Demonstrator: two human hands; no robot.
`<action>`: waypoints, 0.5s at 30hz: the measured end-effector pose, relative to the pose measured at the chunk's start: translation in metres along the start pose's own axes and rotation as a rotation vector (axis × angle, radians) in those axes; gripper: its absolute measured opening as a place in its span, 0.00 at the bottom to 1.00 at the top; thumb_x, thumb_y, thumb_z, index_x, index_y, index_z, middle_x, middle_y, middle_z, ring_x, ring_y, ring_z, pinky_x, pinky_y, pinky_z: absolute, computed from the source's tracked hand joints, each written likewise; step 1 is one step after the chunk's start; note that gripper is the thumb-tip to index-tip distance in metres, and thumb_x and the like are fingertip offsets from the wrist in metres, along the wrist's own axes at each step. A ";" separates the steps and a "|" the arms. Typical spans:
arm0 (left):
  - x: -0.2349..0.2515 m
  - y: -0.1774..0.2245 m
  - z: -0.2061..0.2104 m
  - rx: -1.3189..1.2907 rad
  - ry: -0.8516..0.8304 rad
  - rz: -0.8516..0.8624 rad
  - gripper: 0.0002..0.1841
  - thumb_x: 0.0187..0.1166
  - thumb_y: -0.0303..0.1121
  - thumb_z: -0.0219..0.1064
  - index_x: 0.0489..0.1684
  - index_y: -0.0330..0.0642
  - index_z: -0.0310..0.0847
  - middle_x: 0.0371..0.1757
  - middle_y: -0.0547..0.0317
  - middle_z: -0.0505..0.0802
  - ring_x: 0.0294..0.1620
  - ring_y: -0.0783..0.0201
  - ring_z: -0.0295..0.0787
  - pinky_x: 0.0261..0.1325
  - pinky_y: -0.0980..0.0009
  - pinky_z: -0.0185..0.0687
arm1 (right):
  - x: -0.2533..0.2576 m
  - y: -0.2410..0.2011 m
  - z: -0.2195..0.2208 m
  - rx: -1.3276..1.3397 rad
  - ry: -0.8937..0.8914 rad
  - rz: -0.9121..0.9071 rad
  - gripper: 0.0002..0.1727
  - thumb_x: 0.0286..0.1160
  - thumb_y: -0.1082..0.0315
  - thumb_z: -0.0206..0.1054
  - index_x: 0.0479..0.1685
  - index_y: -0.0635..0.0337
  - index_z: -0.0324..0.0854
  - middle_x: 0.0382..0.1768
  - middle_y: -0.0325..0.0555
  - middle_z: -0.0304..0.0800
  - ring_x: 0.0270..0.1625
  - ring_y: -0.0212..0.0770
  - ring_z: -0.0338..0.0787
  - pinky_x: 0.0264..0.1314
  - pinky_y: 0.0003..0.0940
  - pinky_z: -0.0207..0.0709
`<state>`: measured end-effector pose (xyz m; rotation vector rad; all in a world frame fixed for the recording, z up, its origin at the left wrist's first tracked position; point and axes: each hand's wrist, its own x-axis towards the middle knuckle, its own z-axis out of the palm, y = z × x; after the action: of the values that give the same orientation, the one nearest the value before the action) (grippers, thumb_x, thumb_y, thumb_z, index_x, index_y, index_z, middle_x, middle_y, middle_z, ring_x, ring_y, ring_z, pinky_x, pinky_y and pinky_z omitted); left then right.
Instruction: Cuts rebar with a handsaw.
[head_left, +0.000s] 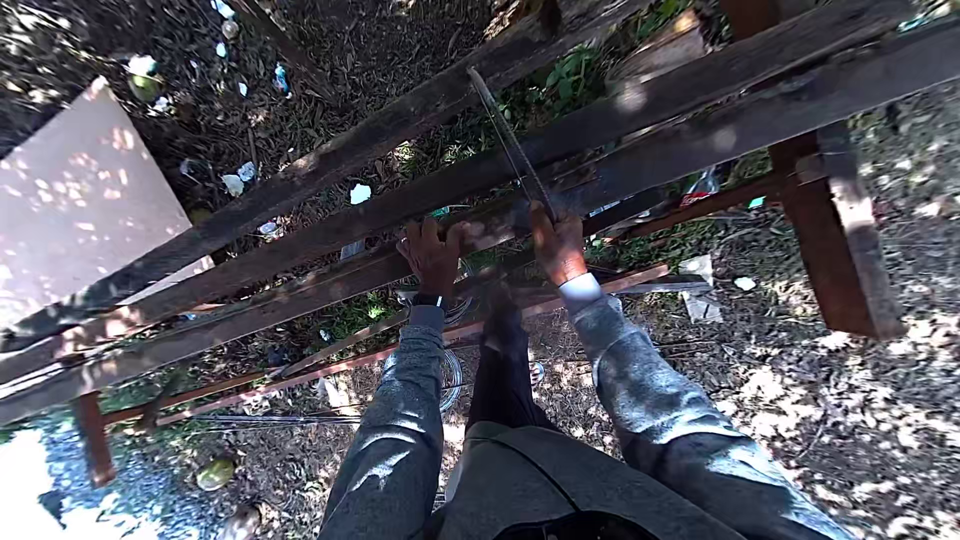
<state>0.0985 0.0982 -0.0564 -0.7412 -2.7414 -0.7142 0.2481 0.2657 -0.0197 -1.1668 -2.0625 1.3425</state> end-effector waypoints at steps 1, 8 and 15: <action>-0.001 -0.001 -0.001 0.000 -0.005 0.007 0.31 0.70 0.72 0.67 0.34 0.49 0.85 0.46 0.53 0.85 0.56 0.48 0.80 0.65 0.45 0.71 | -0.004 0.001 -0.002 0.002 -0.006 0.026 0.29 0.87 0.41 0.56 0.22 0.54 0.78 0.15 0.40 0.70 0.19 0.41 0.73 0.25 0.47 0.69; 0.002 -0.003 0.002 -0.023 0.002 0.012 0.32 0.69 0.72 0.68 0.33 0.48 0.84 0.46 0.51 0.84 0.56 0.47 0.80 0.65 0.44 0.71 | -0.116 0.069 -0.052 0.078 -0.002 0.007 0.24 0.88 0.48 0.56 0.28 0.56 0.83 0.15 0.33 0.75 0.17 0.31 0.76 0.22 0.35 0.75; 0.003 -0.002 0.006 -0.030 0.005 0.001 0.32 0.69 0.73 0.68 0.36 0.48 0.85 0.48 0.52 0.84 0.58 0.48 0.79 0.68 0.44 0.69 | -0.077 0.025 -0.046 -0.024 -0.005 0.009 0.26 0.87 0.49 0.57 0.21 0.56 0.78 0.13 0.36 0.71 0.16 0.33 0.73 0.20 0.38 0.70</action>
<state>0.0946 0.1006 -0.0618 -0.7458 -2.7315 -0.7570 0.3345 0.2313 -0.0138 -1.1854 -2.0841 1.3296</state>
